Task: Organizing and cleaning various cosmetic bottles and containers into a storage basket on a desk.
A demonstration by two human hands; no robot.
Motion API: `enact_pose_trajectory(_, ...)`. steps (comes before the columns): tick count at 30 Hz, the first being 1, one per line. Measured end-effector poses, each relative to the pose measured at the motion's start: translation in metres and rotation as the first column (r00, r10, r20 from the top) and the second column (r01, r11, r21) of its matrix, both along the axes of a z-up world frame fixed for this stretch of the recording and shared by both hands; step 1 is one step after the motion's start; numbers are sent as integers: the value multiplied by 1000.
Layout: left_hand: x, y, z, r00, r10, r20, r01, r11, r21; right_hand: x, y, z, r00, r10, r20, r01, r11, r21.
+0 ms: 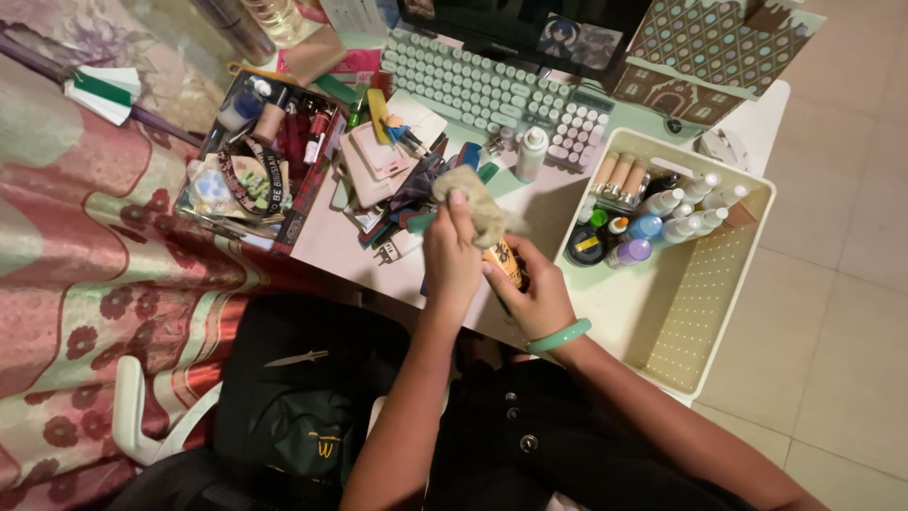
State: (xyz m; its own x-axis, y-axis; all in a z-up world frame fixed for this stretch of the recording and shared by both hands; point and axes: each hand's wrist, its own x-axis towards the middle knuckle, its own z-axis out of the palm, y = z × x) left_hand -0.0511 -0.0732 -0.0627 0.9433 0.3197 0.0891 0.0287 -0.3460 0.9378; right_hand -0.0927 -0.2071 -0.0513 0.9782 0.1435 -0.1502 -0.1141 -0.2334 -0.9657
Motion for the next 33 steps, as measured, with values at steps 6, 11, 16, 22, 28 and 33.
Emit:
enact_pose_trajectory(6, -3, 14, -4, 984, 176, 10, -171, 966, -197, 5, 3, -12, 983, -119, 139, 70, 947, 313)
enact_pose_trajectory(11, -18, 1, -28, 981, 188, 56, -92, 693, -715, 21, 3, -16, 959, -276, 56, 222, 863, 455)
enact_pose_trajectory(16, -19, -15, -51, 983, -132, 126, 181, 635, -751, 23, -3, -16, 940, -194, 281, 76, 920, 384)
enact_pose_trajectory(22, 1, -22, 16, 949, -146, 279, 304, 654, -693, 30, -10, -43, 937, -54, 346, -94, 913, 396)
enact_pose_trajectory(28, 8, -12, -28, 984, 34, 175, 90, 752, -653, 55, -18, -12, 948, -177, -266, 319, 499, 806)
enact_pose_trajectory(33, 3, -26, -2, 992, 129, 3, -101, 788, -607, 52, 10, 19, 814, 114, -570, 460, 473, 752)
